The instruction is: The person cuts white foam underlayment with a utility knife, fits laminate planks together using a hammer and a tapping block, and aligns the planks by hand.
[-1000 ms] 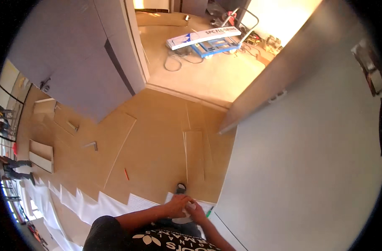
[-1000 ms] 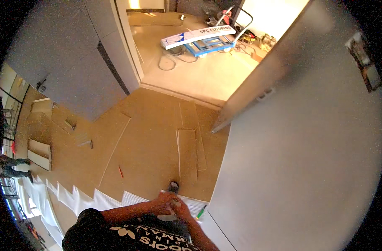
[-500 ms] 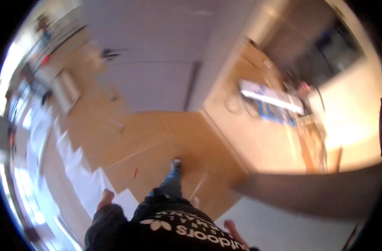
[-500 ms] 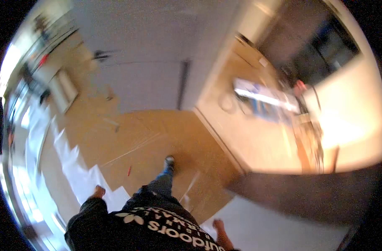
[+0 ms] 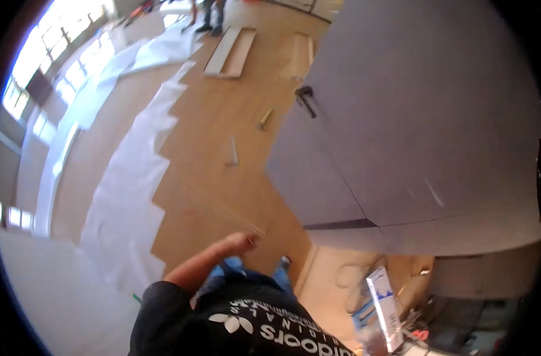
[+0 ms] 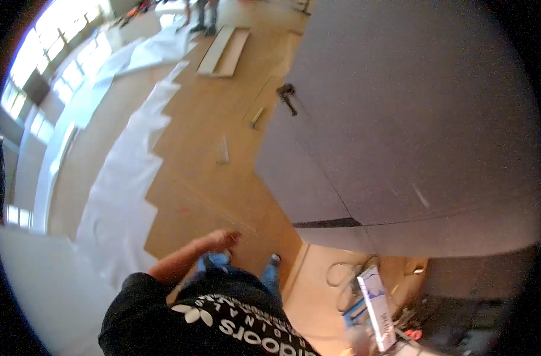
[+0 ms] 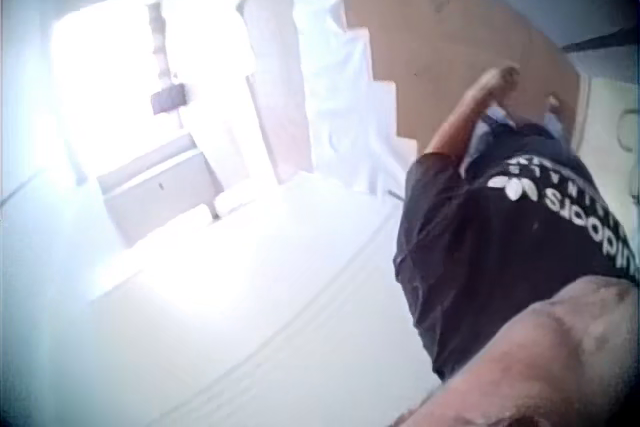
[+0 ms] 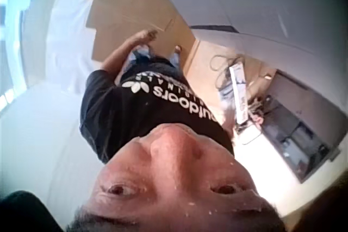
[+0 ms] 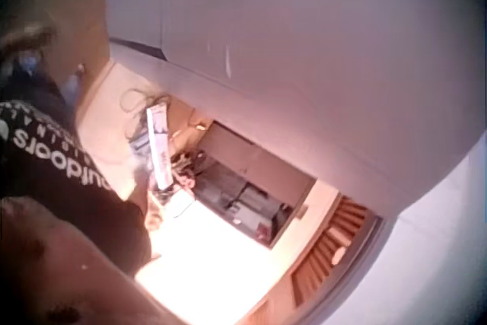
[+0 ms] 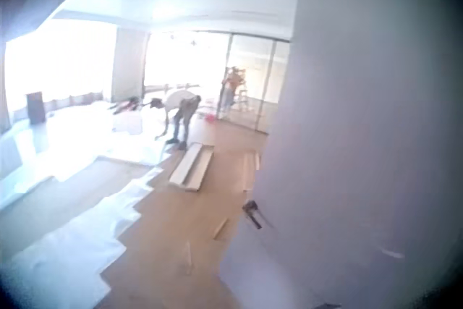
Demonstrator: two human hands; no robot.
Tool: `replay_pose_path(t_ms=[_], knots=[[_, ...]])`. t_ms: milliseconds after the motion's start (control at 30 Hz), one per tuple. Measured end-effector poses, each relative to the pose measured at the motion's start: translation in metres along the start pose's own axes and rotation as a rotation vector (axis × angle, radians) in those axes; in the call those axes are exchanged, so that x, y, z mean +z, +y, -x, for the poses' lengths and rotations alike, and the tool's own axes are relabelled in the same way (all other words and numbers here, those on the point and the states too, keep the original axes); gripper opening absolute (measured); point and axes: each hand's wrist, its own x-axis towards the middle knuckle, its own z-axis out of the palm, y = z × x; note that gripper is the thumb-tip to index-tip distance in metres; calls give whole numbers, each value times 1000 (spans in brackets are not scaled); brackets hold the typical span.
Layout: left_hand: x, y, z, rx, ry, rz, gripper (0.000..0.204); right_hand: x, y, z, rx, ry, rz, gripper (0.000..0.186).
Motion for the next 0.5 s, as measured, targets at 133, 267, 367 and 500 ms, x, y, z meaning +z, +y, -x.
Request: replay_pose_path(t_ms=[133,267,367,500], knots=[[11,-64,82,-341,752,262,40,-84,-1,-76,-31,-131,299,39],[93,-147,281,-909,1171,170,26,-100,-12,-118,-154,-362,744,43],[172,-116,265,-868,1226,656,27,-167,-32,-162,-218,-391,1077,46],[200,-65,238,-847,1262,556,32,-87,-169,-207,-533,-385,1081,50]])
